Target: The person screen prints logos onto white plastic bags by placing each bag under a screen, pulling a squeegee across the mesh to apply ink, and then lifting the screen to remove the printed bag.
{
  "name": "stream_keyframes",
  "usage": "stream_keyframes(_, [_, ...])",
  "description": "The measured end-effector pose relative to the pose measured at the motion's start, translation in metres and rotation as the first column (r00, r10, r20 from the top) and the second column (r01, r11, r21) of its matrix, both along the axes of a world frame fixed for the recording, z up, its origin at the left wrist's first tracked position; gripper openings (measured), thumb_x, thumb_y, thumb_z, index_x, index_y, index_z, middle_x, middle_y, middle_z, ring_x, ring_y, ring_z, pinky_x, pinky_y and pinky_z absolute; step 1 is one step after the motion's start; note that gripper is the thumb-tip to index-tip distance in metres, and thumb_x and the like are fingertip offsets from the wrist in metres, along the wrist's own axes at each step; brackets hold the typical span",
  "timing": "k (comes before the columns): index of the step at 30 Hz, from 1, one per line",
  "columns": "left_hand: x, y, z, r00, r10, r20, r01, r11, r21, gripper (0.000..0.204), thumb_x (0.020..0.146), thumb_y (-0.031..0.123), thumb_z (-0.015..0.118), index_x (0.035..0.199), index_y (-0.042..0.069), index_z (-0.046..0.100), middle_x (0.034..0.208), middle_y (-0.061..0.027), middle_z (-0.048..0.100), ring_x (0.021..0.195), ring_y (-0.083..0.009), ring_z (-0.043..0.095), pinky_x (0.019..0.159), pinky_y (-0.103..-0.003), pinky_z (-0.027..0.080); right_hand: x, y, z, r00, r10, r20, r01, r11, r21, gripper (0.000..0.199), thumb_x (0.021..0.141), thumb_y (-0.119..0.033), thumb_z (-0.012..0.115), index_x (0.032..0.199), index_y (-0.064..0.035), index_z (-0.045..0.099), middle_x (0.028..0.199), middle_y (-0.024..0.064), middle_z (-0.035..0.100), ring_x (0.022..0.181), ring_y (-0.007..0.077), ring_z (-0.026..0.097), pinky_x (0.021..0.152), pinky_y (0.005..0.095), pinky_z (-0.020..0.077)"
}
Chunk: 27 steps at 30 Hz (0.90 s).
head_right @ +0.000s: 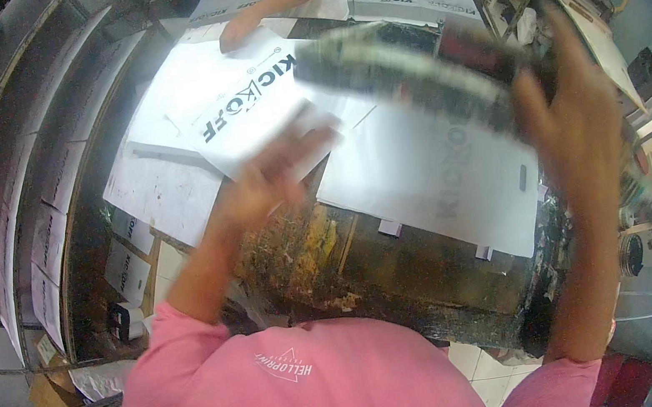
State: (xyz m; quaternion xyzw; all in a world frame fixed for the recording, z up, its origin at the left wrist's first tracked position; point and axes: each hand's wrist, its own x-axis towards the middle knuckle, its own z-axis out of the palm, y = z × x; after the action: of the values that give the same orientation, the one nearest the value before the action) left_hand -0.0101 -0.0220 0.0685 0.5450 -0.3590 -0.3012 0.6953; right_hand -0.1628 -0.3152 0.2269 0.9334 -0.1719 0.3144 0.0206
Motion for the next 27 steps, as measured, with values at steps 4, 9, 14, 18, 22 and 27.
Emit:
stream_keyframes(4, [-0.116,-0.011,-0.018,0.748,-0.129,-0.651,-0.195,0.895,-0.401,0.109,0.085,0.072,0.06,0.155,0.0,0.02,0.154,-0.0246,0.037,0.145,-0.038,0.036,0.12,-0.05,0.03,-0.059,0.017,-0.102,0.914,0.262,-0.31,-0.285,0.958,-0.032,0.05,0.085,-0.023,0.071,0.132,-0.0075,0.06,0.11,0.023,0.062,0.101,0.0405,0.061,0.092,0.049,0.047])
stream_keyframes(9, [-0.121,0.006,-0.113,0.491,0.194,-0.849,-0.198,0.974,0.108,0.112,0.086,0.09,0.026,0.149,-0.003,0.033,0.14,-0.0249,0.051,0.131,-0.0355,0.052,0.116,-0.049,0.037,-0.09,0.041,-0.195,0.825,0.397,-0.401,-0.186,0.862,0.471,0.041,0.082,-0.027,0.076,0.116,-0.0068,0.067,0.103,0.015,0.063,0.098,0.0362,0.06,0.085,0.0485,0.0489])
stream_keyframes(14, [-0.126,0.003,-0.143,0.556,0.344,-0.757,-0.249,0.938,0.243,0.108,0.088,0.087,0.03,0.147,-0.004,0.035,0.137,-0.0264,0.053,0.129,-0.0366,0.054,0.112,-0.05,0.041,-0.08,0.046,-0.237,0.842,0.348,-0.411,-0.184,0.903,0.388,0.049,0.077,-0.028,0.079,0.119,-0.0082,0.063,0.099,0.0123,0.061,0.093,0.0321,0.059,0.079,0.0446,0.051])
stream_keyframes(18, [-0.132,0.012,-0.147,0.503,0.375,-0.779,-0.289,0.922,0.257,0.102,0.092,0.083,0.027,0.141,-0.005,0.039,0.135,-0.0266,0.054,0.127,-0.0395,0.055,0.112,-0.054,0.042,-0.031,0.005,-0.251,0.859,0.334,-0.388,-0.216,0.924,0.315,0.047,0.076,-0.027,0.081,0.115,-0.009,0.062,0.098,0.0106,0.058,0.092,0.0312,0.059,0.077,0.0443,0.0518])
stream_keyframes(22, [-0.129,0.027,-0.173,0.555,0.252,-0.793,-0.218,0.964,0.153,0.1,0.091,0.083,0.028,0.14,-0.004,0.04,0.135,-0.0258,0.055,0.127,-0.0388,0.056,0.11,-0.057,0.043,0.043,-0.068,-0.276,0.907,0.299,-0.297,-0.247,0.948,0.2,0.04,0.08,-0.03,0.078,0.111,-0.0128,0.061,0.099,0.0095,0.059,0.093,0.0314,0.061,0.074,0.0455,0.0539])
stream_keyframes(27, [-0.129,0.025,-0.169,0.598,0.265,-0.756,-0.24,0.96,0.146,0.095,0.09,0.08,0.037,0.146,0.003,0.04,0.139,-0.0225,0.055,0.129,-0.0385,0.055,0.111,-0.057,0.042,0.145,-0.16,-0.288,0.939,0.229,-0.258,-0.222,0.973,0.056,0.031,0.088,-0.039,0.07,0.108,-0.0151,0.067,0.096,0.0086,0.063,0.094,0.0311,0.065,0.074,0.045,0.0551])
